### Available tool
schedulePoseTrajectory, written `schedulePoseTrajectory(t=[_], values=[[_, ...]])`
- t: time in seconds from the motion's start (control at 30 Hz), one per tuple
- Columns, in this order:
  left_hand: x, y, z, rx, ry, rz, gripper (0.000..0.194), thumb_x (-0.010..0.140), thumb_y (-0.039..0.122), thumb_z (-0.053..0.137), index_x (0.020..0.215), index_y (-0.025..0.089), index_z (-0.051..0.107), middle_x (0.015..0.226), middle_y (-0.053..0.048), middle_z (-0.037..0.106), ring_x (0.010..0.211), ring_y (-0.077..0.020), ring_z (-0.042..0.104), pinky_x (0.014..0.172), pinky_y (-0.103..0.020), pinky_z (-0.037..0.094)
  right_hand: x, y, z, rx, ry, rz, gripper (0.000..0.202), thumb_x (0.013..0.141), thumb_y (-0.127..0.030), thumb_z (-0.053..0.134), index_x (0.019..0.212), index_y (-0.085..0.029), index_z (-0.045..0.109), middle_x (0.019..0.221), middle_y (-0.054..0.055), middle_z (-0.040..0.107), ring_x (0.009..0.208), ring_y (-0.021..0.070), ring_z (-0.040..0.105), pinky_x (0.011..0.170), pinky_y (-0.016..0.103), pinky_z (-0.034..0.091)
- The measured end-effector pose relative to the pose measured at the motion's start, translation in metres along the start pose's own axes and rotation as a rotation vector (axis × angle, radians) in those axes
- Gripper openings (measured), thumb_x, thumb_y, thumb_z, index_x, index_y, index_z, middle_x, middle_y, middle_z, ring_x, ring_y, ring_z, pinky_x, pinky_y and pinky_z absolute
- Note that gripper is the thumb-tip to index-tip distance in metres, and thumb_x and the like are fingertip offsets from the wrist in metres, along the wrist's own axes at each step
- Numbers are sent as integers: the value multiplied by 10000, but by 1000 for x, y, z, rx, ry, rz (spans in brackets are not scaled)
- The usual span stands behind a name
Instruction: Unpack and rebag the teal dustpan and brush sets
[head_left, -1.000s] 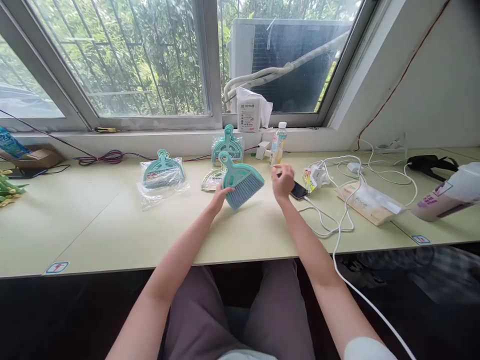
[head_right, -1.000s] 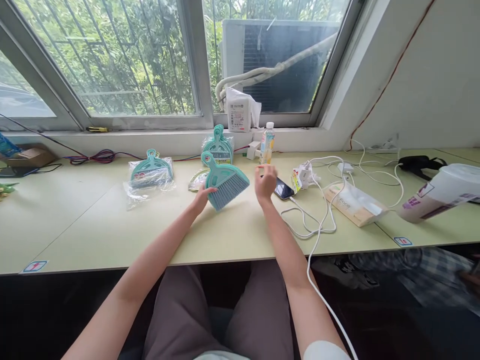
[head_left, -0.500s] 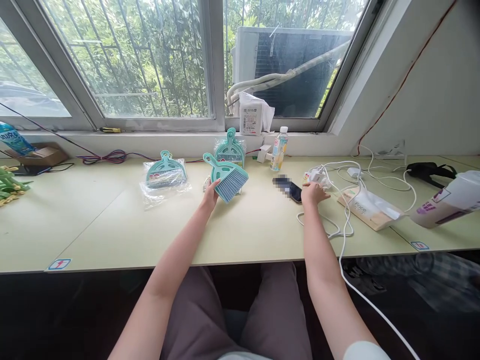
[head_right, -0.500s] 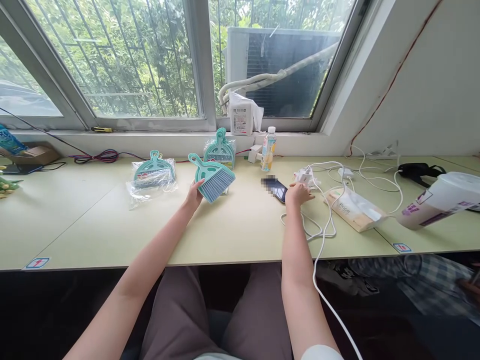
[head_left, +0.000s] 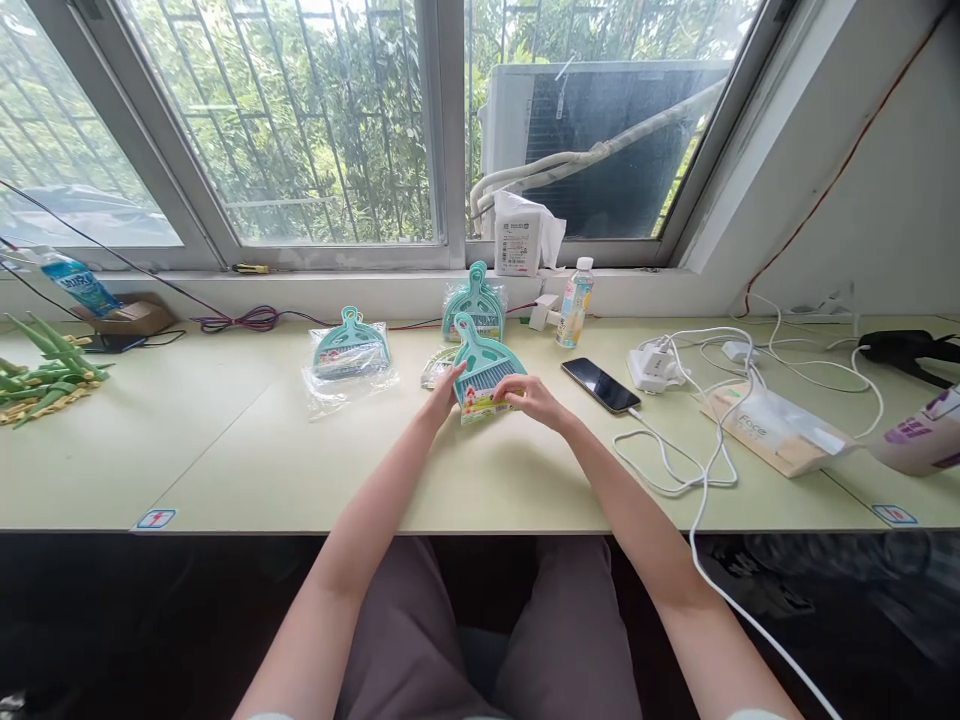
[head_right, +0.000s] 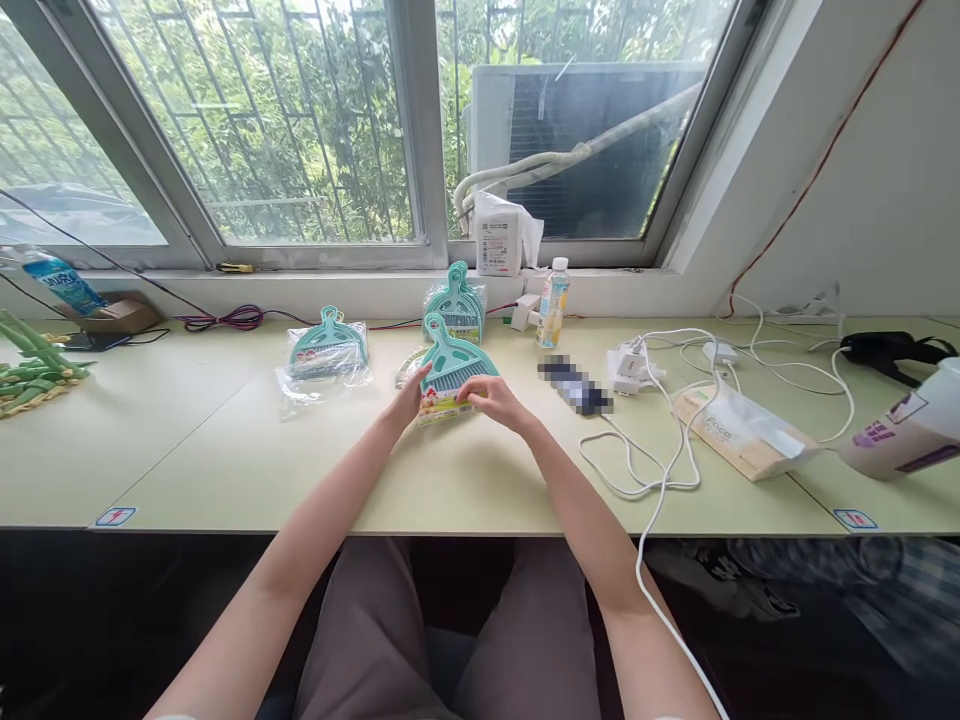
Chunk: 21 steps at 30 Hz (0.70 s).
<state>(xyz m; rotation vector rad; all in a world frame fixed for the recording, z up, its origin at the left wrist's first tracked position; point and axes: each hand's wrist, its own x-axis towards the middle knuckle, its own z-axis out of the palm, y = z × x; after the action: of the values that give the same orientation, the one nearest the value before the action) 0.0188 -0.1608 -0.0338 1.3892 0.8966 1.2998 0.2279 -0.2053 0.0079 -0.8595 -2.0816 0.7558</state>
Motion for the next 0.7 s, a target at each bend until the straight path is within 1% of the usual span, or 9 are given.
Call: schedulePoseTrajectory(t=[0.1, 0.13, 0.2, 0.27, 0.37, 0.47, 0.57, 0.63, 0.7], values=[[-5, 4, 6, -138, -92, -178, 520, 782, 600, 607, 1128, 212, 585, 1009, -84, 677, 981, -271, 640, 846, -408, 501, -1, 16, -7, -413, 80, 111, 287, 794, -92, 460, 653, -212, 680, 888, 40, 684, 891, 198, 587, 790, 306, 441], [-7, 6, 8, -157, -125, -196, 523, 770, 566, 645, 1145, 207, 578, 1040, -85, 674, 1003, -273, 629, 860, -404, 494, -1, 21, -9, -534, 84, 130, 297, 797, -88, 463, 625, -212, 671, 886, 44, 686, 899, 205, 580, 787, 308, 432], [-10, 8, 10, -139, -187, -155, 541, 729, 456, 733, 1174, 201, 563, 1092, -85, 664, 1039, -279, 607, 867, -390, 484, -1, 25, -11, -683, 61, 128, 302, 810, -94, 474, 618, -215, 674, 889, 47, 692, 909, 212, 573, 777, 307, 420], [-11, 8, 11, -102, -237, -106, 591, 671, 334, 794, 1191, 193, 549, 1094, -80, 660, 1046, -283, 597, 860, -376, 478, -1, 24, -10, -721, 36, 104, 296, 821, -102, 478, 651, -220, 690, 901, 43, 696, 898, 205, 576, 769, 302, 416], [-11, 5, 10, -66, -237, -82, 616, 624, 235, 809, 1179, 177, 546, 1049, -75, 666, 1024, -283, 601, 848, -369, 471, -1, 19, -4, -733, 11, 81, 292, 834, -114, 476, 689, -225, 704, 906, 41, 698, 891, 201, 584, 773, 303, 412], [-8, 2, 8, -64, -217, -94, 592, 624, 210, 785, 1166, 172, 552, 1033, -71, 669, 1011, -280, 604, 841, -373, 468, -1, 17, -2, -716, 27, 98, 282, 847, -130, 474, 736, -238, 710, 913, 32, 700, 902, 201, 590, 765, 303, 411], [-6, 2, 7, -83, -181, -113, 631, 593, 186, 772, 1181, 187, 543, 1025, -60, 668, 1008, -264, 608, 845, -375, 473, -1, 21, -3, -695, 50, 100, 264, 859, -146, 474, 790, -245, 709, 955, 27, 691, 906, 202, 594, 767, 309, 413], [-5, 3, 6, -87, -159, -117, 648, 556, 169, 773, 1165, 192, 552, 1021, -58, 668, 996, -250, 614, 854, -379, 479, -2, 23, -4, -698, 52, 80, 245, 861, -150, 483, 825, -242, 707, 1035, 40, 668, 941, 210, 591, 806, 325, 410], [-5, 4, 6, -90, -146, -105, 618, 544, 169, 767, 1130, 185, 571, 1014, -62, 668, 975, -242, 621, 858, -384, 487, -3, 23, -3, -720, 77, 46, 227, 860, -145, 501, 887, -244, 703, 1164, 58, 614, 1030, 233, 568, 869, 357, 397]])
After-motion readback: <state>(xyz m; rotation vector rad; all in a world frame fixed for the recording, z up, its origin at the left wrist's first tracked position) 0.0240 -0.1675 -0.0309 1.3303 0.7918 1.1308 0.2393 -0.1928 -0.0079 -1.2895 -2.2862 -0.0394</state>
